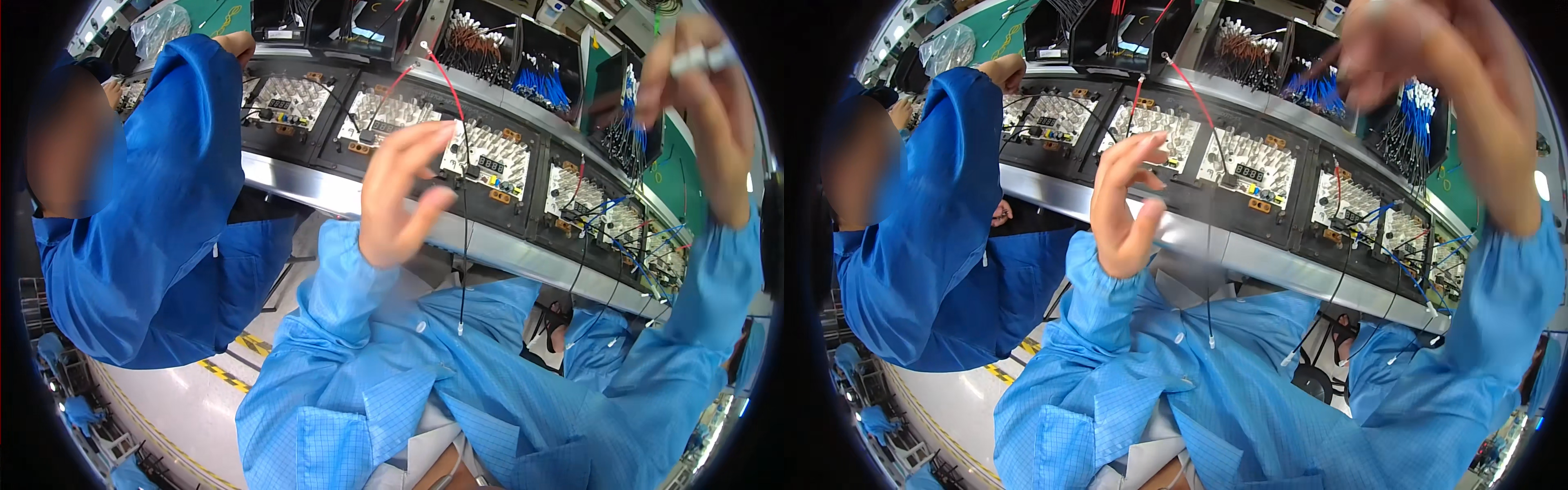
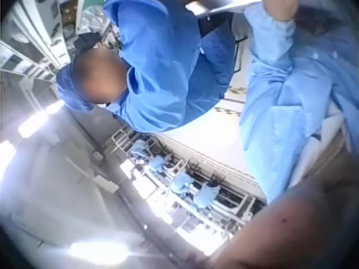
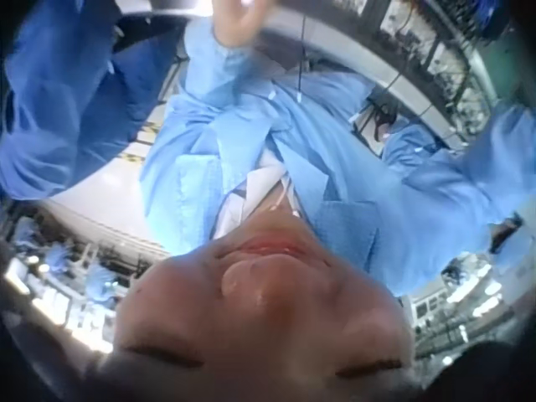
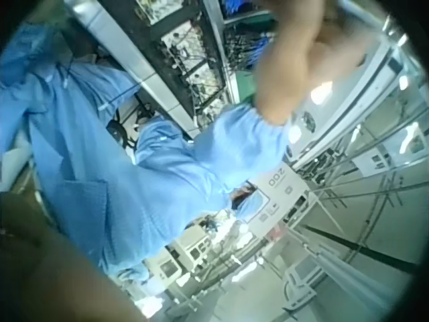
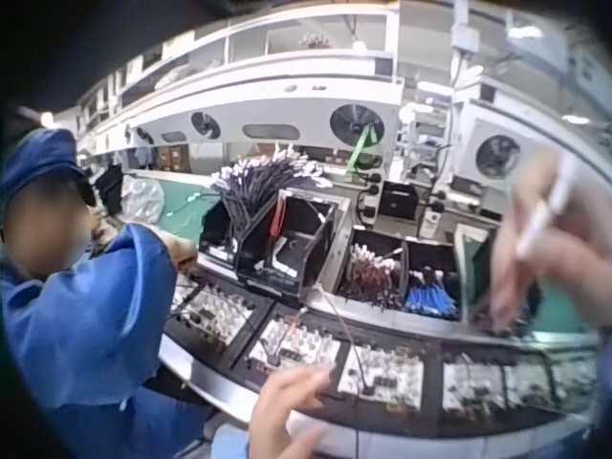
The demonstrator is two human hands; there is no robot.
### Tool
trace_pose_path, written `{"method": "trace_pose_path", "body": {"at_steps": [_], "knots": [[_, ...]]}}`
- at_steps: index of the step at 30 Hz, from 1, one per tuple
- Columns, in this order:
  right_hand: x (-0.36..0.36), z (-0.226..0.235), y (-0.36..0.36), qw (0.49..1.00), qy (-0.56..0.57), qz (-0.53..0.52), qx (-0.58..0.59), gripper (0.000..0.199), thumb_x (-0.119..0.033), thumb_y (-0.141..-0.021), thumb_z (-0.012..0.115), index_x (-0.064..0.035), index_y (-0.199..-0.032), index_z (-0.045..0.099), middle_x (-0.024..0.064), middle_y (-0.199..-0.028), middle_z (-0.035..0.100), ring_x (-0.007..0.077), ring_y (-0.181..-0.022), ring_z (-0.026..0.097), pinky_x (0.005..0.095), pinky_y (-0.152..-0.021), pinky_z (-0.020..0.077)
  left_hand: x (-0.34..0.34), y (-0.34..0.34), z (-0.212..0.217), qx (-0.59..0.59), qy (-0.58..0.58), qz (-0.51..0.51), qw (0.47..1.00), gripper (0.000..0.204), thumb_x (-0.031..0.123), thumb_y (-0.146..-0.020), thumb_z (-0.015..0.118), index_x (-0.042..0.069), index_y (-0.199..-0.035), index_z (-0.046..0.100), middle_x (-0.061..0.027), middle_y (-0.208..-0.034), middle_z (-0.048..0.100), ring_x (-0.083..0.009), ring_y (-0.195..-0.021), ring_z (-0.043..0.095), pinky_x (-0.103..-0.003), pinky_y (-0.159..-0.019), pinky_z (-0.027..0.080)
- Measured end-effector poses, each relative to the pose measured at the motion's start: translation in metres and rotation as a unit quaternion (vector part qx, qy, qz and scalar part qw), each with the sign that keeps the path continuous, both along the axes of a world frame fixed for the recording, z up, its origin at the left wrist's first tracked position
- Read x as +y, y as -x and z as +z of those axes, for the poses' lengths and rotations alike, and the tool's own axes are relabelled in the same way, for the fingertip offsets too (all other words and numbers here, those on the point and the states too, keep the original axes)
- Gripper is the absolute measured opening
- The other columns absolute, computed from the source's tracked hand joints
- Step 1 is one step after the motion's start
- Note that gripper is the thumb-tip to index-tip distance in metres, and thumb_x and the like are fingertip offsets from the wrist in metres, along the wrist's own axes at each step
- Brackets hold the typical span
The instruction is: Connecting test probes and cables to multiple printed circuit boards on a testing rack to verify functionality.
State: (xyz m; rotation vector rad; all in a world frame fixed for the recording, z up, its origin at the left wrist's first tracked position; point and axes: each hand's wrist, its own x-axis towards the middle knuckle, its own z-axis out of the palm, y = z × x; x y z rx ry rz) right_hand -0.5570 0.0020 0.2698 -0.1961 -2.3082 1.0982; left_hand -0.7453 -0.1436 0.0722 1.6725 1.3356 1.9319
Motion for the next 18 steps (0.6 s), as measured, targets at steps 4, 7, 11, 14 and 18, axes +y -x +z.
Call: {"method": "trace_pose_path", "body": {"at_steps": [4,7,11,14,18], "knots": [[-0.038,-0.030,0.001,0.991,-0.099,0.074,-0.053,0.011,-0.009,-0.091,0.050,-0.0028,-0.096,0.042,0.0164,-0.078,0.061,0.0160,-0.066,0.060,0.0266,-0.060,0.0490,-0.008,-0.016,0.040,0.157,-0.011,-0.114,0.981,0.044,0.014,-0.076,0.069,0.006,-0.119,0.059,-0.0117,-0.100,0.063,-0.0290,-0.090,0.061,-0.036,-0.072,0.050],[-0.052,-0.034,-0.003,0.974,-0.156,0.101,-0.131,0.011,-0.004,-0.091,0.052,-0.0014,-0.094,0.043,0.0166,-0.075,0.062,0.0168,-0.068,0.062,0.0266,-0.060,0.0473,-0.021,-0.018,0.036,0.212,0.083,-0.165,0.960,0.029,0.001,-0.071,0.066,0.001,-0.099,0.065,-0.0135,-0.091,0.065,-0.0320,-0.078,0.062,-0.036,-0.068,0.050],[-0.062,-0.045,-0.023,0.976,-0.129,0.066,-0.164,0.015,-0.006,-0.093,0.053,-0.0023,-0.102,0.043,0.0123,-0.075,0.058,0.0156,-0.063,0.060,0.0271,-0.060,0.0486,-0.031,-0.018,0.028,0.175,0.066,-0.161,0.969,0.019,-0.003,-0.073,0.063,0.000,-0.091,0.065,-0.0127,-0.084,0.065,-0.0273,-0.073,0.063,-0.032,-0.062,0.050],[-0.079,-0.058,-0.039,0.984,0.134,-0.114,-0.034,0.020,-0.012,-0.095,0.052,-0.0026,-0.108,0.040,0.0107,-0.075,0.055,0.0140,-0.060,0.057,0.0272,-0.059,0.0492,-0.042,-0.002,0.012,0.121,0.156,-0.051,0.979,0.009,0.000,-0.081,0.062,0.002,-0.089,0.063,-0.0104,-0.087,0.066,-0.0222,-0.072,0.064,-0.032,-0.064,0.052],[-0.084,-0.078,-0.103,0.910,0.402,-0.006,0.103,0.018,-0.006,-0.094,0.052,0.0036,-0.105,0.041,0.0226,-0.065,0.057,0.0290,-0.060,0.065,0.0389,-0.051,0.0579,-0.046,0.035,-0.008,-0.091,0.145,0.049,0.984,0.009,0.001,-0.093,0.051,-0.004,-0.089,0.057,-0.0136,-0.089,0.067,-0.0150,-0.075,0.064,-0.027,-0.064,0.052]]}}
